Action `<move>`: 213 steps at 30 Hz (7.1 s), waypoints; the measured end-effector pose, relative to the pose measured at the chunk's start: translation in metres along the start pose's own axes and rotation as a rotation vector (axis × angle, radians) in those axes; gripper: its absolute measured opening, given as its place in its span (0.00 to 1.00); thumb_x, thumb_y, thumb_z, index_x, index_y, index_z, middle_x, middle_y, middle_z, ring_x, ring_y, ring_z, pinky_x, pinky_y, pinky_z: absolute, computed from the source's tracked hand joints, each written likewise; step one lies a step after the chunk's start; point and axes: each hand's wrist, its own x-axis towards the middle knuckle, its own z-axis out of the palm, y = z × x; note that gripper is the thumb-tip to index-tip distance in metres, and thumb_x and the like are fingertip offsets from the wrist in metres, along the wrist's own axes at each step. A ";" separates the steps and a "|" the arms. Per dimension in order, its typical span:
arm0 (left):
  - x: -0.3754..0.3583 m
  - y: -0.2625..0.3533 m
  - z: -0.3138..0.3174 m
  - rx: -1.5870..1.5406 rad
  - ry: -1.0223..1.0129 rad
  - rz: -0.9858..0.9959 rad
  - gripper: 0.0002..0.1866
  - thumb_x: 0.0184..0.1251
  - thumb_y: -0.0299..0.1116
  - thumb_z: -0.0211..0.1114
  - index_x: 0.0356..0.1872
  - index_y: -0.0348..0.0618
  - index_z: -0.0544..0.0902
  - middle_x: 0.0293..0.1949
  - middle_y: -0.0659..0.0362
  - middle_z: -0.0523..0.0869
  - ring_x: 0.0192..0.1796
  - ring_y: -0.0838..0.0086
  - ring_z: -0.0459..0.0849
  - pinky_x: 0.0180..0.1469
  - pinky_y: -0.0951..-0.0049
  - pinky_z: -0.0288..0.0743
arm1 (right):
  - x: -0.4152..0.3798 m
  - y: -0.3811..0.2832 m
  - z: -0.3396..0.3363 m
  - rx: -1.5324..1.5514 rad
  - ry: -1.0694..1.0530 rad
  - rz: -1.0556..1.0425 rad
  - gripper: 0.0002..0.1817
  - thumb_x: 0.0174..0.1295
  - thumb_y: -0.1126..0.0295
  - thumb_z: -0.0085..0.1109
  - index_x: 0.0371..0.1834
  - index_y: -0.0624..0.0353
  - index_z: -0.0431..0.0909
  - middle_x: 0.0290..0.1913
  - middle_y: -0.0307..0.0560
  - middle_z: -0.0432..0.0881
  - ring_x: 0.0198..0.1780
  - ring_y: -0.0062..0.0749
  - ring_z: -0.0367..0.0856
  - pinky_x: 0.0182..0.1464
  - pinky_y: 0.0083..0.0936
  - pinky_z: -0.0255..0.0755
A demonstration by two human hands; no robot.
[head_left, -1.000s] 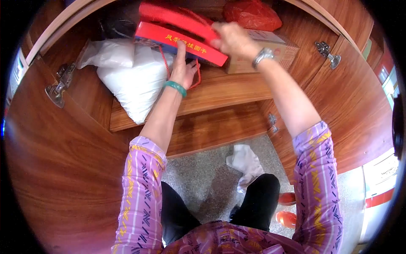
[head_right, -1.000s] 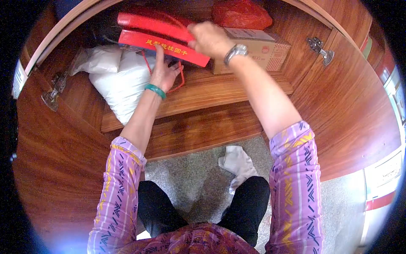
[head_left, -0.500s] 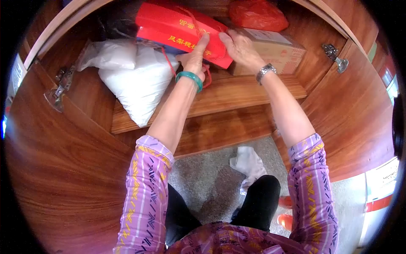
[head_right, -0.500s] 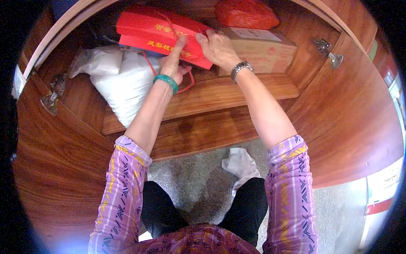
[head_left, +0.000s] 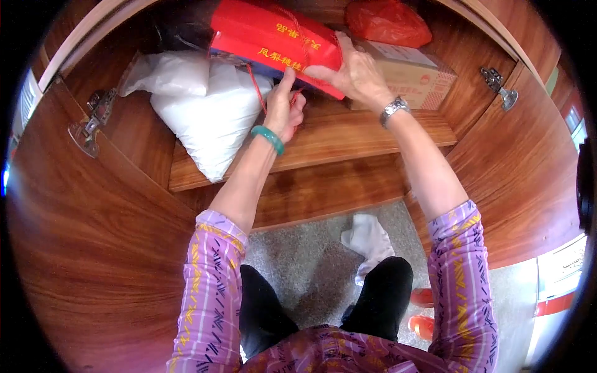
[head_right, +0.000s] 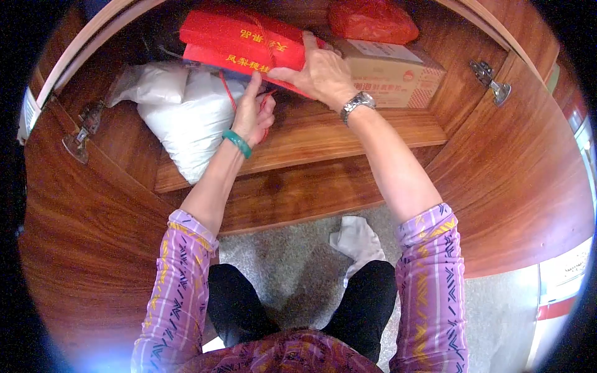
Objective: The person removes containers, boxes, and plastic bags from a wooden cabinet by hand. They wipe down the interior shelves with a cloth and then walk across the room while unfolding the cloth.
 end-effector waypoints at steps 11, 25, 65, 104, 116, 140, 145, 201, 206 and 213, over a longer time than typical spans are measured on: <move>-0.023 0.008 0.000 0.121 0.017 0.021 0.04 0.64 0.32 0.55 0.37 0.47 0.71 0.15 0.68 0.65 0.14 0.83 0.59 0.13 0.81 0.50 | 0.018 -0.028 0.000 -0.269 0.078 -0.210 0.39 0.47 0.61 0.64 0.64 0.53 0.59 0.47 0.67 0.74 0.45 0.58 0.77 0.46 0.44 0.73; -0.055 0.032 -0.011 0.201 -0.061 0.044 0.19 0.65 0.30 0.52 0.57 0.38 0.68 0.16 0.70 0.63 0.15 0.87 0.58 0.14 0.85 0.51 | 0.023 -0.067 -0.084 -0.027 -0.216 -0.271 0.14 0.51 0.72 0.57 0.42 0.61 0.76 0.24 0.57 0.77 0.26 0.41 0.78 0.31 0.32 0.72; -0.055 0.033 -0.004 0.226 -0.046 0.039 0.17 0.66 0.30 0.54 0.55 0.39 0.69 0.17 0.69 0.65 0.15 0.87 0.58 0.13 0.85 0.51 | 0.014 -0.052 -0.042 -0.175 0.080 -0.445 0.32 0.47 0.73 0.55 0.62 0.54 0.65 0.43 0.59 0.72 0.49 0.51 0.71 0.40 0.42 0.73; 0.036 -0.028 0.036 0.135 0.330 0.518 0.48 0.36 0.51 0.78 0.60 0.46 0.64 0.57 0.58 0.73 0.57 0.63 0.70 0.51 0.47 0.63 | -0.002 0.030 0.011 -0.030 0.193 -0.333 0.28 0.54 0.65 0.57 0.61 0.50 0.67 0.44 0.64 0.78 0.42 0.56 0.78 0.48 0.41 0.71; 0.009 -0.013 0.037 0.124 0.304 0.216 0.38 0.40 0.38 0.74 0.54 0.48 0.64 0.49 0.59 0.76 0.53 0.68 0.72 0.43 0.54 0.67 | 0.033 0.028 0.016 0.212 -0.041 0.157 0.41 0.56 0.34 0.43 0.64 0.54 0.63 0.56 0.66 0.71 0.61 0.55 0.67 0.63 0.38 0.60; -0.014 0.011 0.015 0.217 -0.008 0.378 0.37 0.46 0.31 0.72 0.57 0.39 0.60 0.53 0.54 0.74 0.56 0.65 0.72 0.56 0.54 0.65 | 0.025 0.034 0.010 0.280 -0.031 0.106 0.38 0.59 0.35 0.35 0.66 0.49 0.60 0.67 0.62 0.57 0.70 0.62 0.47 0.68 0.44 0.46; -0.055 0.018 0.015 0.395 0.058 0.440 0.37 0.42 0.28 0.73 0.52 0.30 0.60 0.49 0.47 0.74 0.52 0.67 0.75 0.54 0.69 0.71 | -0.024 0.021 -0.003 0.325 0.125 0.023 0.33 0.63 0.42 0.38 0.61 0.57 0.64 0.58 0.62 0.67 0.62 0.52 0.62 0.63 0.43 0.55; -0.135 0.018 0.006 -0.150 -0.057 0.077 0.50 0.50 0.79 0.28 0.59 0.44 0.59 0.50 0.50 0.71 0.48 0.56 0.77 0.50 0.44 0.70 | -0.101 0.026 -0.035 1.081 0.047 0.399 0.23 0.70 0.57 0.42 0.57 0.66 0.66 0.59 0.47 0.69 0.59 0.24 0.67 0.59 0.23 0.64; -0.124 0.028 0.025 -0.121 -0.027 0.096 0.52 0.46 0.82 0.27 0.58 0.45 0.61 0.46 0.52 0.73 0.47 0.56 0.78 0.48 0.39 0.69 | -0.081 -0.001 -0.051 1.122 -0.031 0.719 0.23 0.68 0.57 0.44 0.58 0.65 0.67 0.55 0.46 0.73 0.52 0.25 0.73 0.53 0.25 0.71; -0.154 0.020 0.056 -0.048 -0.099 0.047 0.36 0.65 0.67 0.36 0.64 0.51 0.56 0.58 0.62 0.68 0.60 0.75 0.67 0.58 0.64 0.66 | -0.130 0.074 -0.037 1.270 -0.080 0.407 0.24 0.66 0.63 0.49 0.62 0.62 0.62 0.56 0.48 0.71 0.54 0.33 0.73 0.53 0.32 0.73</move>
